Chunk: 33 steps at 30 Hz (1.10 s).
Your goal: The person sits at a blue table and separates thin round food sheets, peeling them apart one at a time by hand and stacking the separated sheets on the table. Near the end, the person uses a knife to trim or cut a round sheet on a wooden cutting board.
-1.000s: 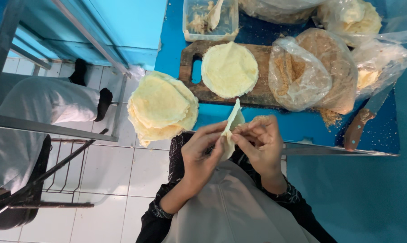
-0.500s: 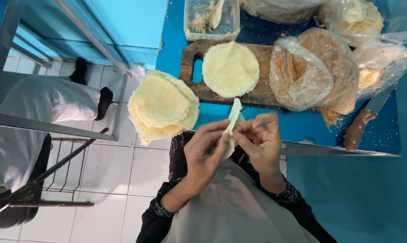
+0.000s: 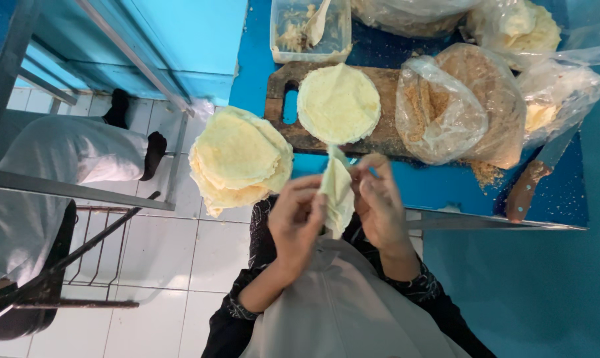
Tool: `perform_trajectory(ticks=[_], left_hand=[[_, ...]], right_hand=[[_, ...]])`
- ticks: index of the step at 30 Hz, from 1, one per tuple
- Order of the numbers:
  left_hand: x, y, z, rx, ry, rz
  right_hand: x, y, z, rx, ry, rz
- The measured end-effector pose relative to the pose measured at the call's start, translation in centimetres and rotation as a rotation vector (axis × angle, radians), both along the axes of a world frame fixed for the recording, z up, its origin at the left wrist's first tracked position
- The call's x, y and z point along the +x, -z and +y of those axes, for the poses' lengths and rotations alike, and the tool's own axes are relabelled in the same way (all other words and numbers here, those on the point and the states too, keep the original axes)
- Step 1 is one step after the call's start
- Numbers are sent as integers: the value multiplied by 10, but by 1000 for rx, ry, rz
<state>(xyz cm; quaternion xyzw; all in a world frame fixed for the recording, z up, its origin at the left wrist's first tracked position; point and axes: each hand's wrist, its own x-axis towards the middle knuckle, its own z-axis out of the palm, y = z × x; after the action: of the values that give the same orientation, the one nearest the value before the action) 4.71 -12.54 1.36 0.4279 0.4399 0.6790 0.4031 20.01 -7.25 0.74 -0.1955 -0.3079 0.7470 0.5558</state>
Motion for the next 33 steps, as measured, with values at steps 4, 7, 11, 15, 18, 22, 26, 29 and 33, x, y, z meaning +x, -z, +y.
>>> perform_trajectory(ticks=[4, 7, 11, 15, 18, 22, 26, 29, 33], left_hand=[[4, 5, 1, 251, -79, 343], [1, 10, 7, 115, 43, -67], [-9, 11, 8, 75, 215, -327], [-13, 13, 13, -106, 273, -167], [-18, 15, 15, -44, 252, -58], [-29, 8, 13, -50, 127, -188], [-23, -6, 11, 129, 146, -158], [-12, -10, 12, 233, 92, 21], [-12, 0, 9, 166, 5, 141]], right_hand=[[-8, 9, 6, 251, 88, -372], [-2, 13, 13, 50, 54, -237], [6, 14, 10, 60, 92, -342], [5, 15, 2, 500, 116, -715], [1, 16, 4, 540, 153, -632], [1, 11, 8, 56, 215, -81], [0, -3, 6, 51, 50, 134], [-10, -6, 2, 122, 84, -168], [-10, 4, 6, 194, 170, -405]])
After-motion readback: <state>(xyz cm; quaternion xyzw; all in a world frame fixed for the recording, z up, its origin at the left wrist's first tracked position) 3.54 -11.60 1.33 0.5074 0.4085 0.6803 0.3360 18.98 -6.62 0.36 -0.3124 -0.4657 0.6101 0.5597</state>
